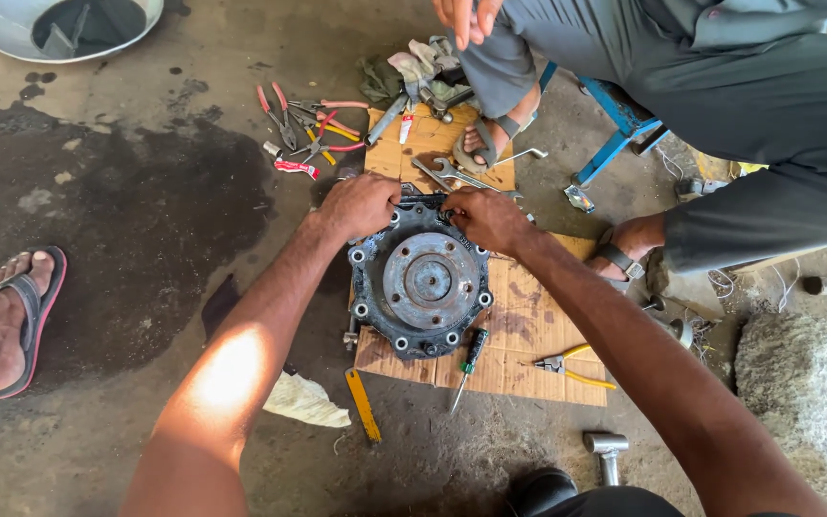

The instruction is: The person kneels on the workshop floor and works on a differential gearbox housing placed on cardboard. They strike a drift punch with a hammer to drive components out of the housing, reposition the housing, and use a long socket wrench on its fasteners while another person steadies the assembly.

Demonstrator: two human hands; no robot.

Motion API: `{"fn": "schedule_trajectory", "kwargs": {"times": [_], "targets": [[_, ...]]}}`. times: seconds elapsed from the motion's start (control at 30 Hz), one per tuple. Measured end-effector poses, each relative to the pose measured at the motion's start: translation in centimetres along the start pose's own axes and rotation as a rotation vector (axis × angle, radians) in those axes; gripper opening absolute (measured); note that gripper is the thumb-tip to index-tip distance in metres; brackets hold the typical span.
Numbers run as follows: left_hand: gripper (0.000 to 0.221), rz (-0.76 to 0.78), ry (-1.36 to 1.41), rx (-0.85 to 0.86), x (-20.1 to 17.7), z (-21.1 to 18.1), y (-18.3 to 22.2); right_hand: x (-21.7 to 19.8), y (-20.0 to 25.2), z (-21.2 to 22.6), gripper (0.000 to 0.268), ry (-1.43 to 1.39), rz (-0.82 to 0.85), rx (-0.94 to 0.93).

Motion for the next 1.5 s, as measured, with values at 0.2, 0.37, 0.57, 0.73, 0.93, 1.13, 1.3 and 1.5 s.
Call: {"fn": "schedule_trajectory", "kwargs": {"times": [0.2, 0.37, 0.57, 0.73, 0.93, 1.13, 1.3, 1.5], "targets": [[0.02, 0.062, -0.001, -0.04, 0.3, 0.2, -0.5, -1.3, 0.6, 2.3, 0.024, 0.246, -0.033, -0.113], [0.019, 0.054, 0.015, -0.061, 0.1, 0.2, -0.5, -1.7, 0.1, 3.6, 0.031, 0.354, 0.126, 0.016], [0.018, 0.041, 0.015, -0.065, 0.1, 0.7, -0.6, -0.7, -1.2, 2.8, 0.051, 0.376, 0.191, 0.155], [0.017, 0.017, 0.039, -0.043, 0.4, 1.1, -0.3, 0.0, -1.9, 2.9, 0.05, 0.398, 0.141, 0.076], [0.016, -0.118, 0.1, 0.086, -0.6, 0.3, 0.2, 0.8, -2.7, 1.4, 0.056, 0.36, 0.303, 0.297], [0.013, -0.015, 0.134, 0.067, -1.5, -5.8, 2.8, 1.7, -2.1, -0.2, 0.06, 0.365, 0.333, 0.365], [0.026, 0.389, -0.025, 0.233, 3.2, -15.1, 8.3, 1.7, -2.0, 0.0, 0.064, 0.361, 0.259, 0.226], [0.044, 0.36, -0.537, 0.277, 14.4, -15.1, 14.8, -0.8, -1.6, 2.6, 0.068, 0.411, 0.304, 0.341]]}}
Point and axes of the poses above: each hand's wrist, its own y-axis away from the middle knuckle, its own x-axis out of the palm, z = x × y, the point moved 4 cm from there along -y, towards the middle knuckle, and after that the axes turned 2 degrees about -z, right-handed, at the moved point
